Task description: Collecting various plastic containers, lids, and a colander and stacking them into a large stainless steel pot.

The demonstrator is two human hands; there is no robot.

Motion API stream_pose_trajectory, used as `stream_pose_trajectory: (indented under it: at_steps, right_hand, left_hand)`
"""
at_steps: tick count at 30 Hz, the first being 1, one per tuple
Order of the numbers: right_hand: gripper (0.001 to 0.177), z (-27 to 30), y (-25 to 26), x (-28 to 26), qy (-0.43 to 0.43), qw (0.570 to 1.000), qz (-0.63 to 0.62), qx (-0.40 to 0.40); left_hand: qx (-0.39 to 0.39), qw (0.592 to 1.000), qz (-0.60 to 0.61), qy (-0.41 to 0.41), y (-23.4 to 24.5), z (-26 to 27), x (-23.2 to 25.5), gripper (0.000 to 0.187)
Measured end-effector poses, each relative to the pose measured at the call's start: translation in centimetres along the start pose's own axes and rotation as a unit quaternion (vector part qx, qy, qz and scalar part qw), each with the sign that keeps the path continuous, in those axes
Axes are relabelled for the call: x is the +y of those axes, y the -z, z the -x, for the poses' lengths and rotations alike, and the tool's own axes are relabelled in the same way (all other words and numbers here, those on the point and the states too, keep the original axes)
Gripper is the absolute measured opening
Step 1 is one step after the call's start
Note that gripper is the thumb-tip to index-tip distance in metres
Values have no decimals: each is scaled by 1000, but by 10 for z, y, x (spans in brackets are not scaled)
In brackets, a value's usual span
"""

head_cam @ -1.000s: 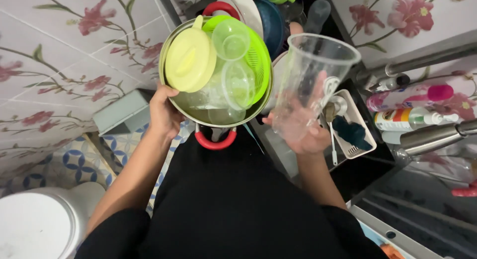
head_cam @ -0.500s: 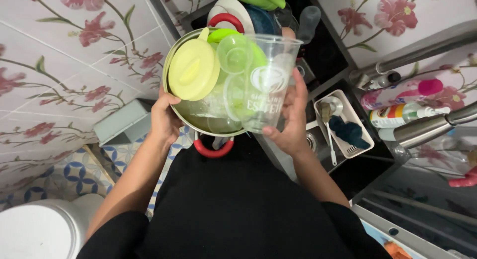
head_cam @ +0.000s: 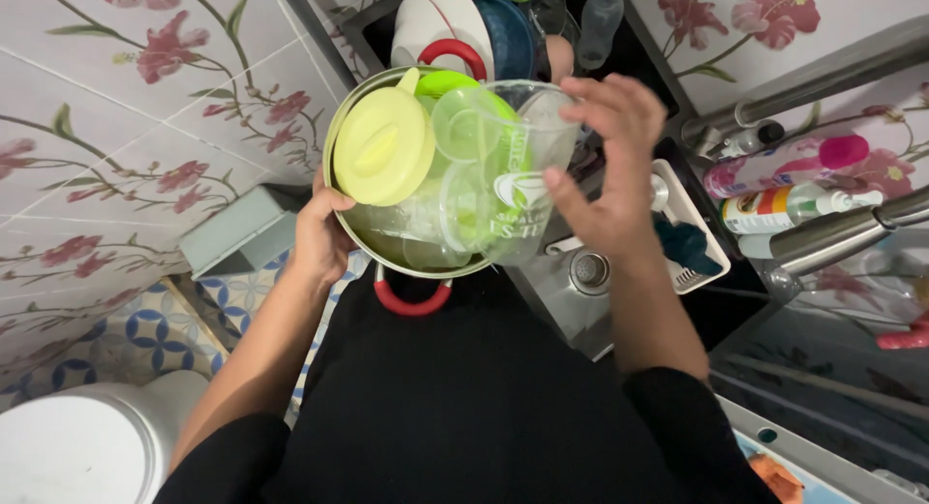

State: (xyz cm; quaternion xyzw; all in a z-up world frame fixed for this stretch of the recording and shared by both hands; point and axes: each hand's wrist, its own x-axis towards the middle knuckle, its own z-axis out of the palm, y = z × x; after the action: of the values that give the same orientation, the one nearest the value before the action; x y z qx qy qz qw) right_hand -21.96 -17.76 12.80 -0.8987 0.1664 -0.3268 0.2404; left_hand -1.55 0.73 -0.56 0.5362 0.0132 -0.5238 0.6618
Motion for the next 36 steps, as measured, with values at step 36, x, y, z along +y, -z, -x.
stream_pose_trajectory:
  at_steps: [36]
  right_hand:
    - [24, 23, -56, -25, -236, 907, -307, -164]
  left_hand:
    - [109, 993, 6, -50, -4, -9, -16, 86]
